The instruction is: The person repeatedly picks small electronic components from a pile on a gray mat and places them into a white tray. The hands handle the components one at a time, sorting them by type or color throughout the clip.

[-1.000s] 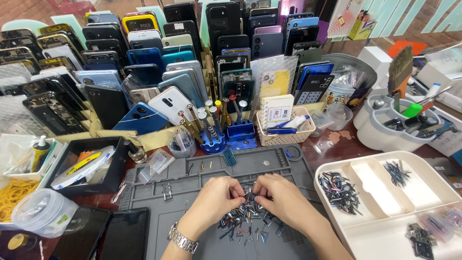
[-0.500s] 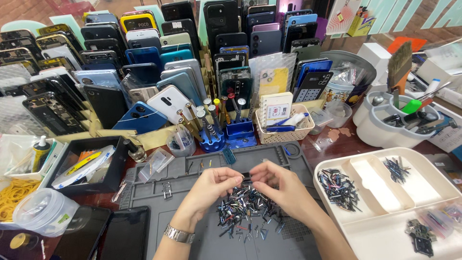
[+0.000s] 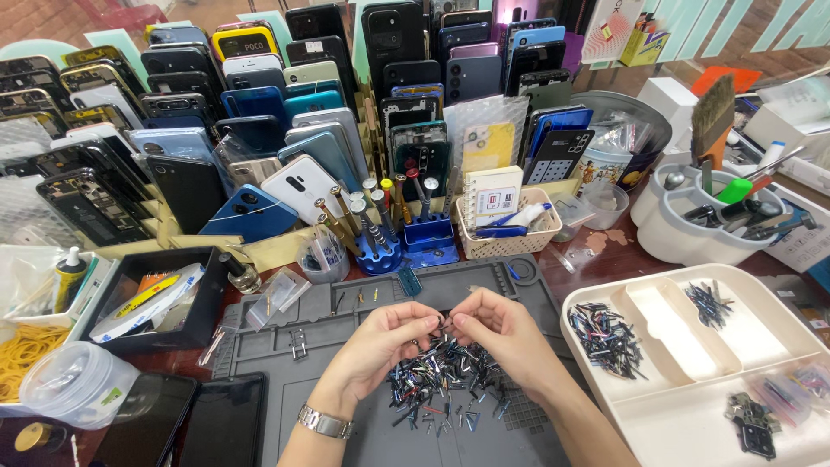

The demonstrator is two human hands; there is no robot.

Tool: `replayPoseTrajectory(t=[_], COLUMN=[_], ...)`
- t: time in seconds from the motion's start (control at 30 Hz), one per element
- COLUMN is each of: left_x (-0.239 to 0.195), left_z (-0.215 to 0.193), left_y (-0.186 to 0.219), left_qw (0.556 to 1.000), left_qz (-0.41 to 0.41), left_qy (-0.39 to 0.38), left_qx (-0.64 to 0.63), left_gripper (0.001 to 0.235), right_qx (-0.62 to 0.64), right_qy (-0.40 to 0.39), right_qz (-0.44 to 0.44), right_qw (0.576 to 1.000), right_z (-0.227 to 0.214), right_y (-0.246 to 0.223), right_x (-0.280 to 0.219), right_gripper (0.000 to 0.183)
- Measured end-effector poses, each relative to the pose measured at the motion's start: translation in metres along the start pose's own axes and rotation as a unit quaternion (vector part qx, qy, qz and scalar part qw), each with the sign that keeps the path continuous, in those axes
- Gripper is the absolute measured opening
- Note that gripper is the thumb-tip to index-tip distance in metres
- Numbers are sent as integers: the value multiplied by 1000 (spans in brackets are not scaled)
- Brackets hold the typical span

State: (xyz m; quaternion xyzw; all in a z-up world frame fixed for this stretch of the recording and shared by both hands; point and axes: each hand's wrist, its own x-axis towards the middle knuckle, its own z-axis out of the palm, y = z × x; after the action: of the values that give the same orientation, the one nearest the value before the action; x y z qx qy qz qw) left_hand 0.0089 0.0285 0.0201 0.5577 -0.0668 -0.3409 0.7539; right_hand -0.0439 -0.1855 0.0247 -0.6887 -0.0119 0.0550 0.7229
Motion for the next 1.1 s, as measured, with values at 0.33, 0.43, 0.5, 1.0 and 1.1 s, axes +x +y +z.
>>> replayPoseTrajectory(t=[0.33,0.43,0.5,1.0,1.1], left_x=[4,4,4,24,51], left_z=[3,4,4,61,107], left_y=[-5,-6,-7,-14,-23], left_qw=[999,999,998,989,987], left_qz=[4,4,1,45,32], left_qy=[-4,1,-2,-57,-83], left_qx=[-42,-52,-62,-131,-134], left_gripper=[22,22,21,20,22], right_qx=[-8,-4,-5,32,20], right_qy=[7,7,6,109,173], right_qz=[-2,6,9,-87,-103], right_qw=[1000,1000,1000,990,979], right_z=[2,1,0,-24,-61], right_y=[-3,-6,-6,-23,-23], right_x=[-1,-1,-2,-42,-62], right_gripper=[18,19,19,18,18])
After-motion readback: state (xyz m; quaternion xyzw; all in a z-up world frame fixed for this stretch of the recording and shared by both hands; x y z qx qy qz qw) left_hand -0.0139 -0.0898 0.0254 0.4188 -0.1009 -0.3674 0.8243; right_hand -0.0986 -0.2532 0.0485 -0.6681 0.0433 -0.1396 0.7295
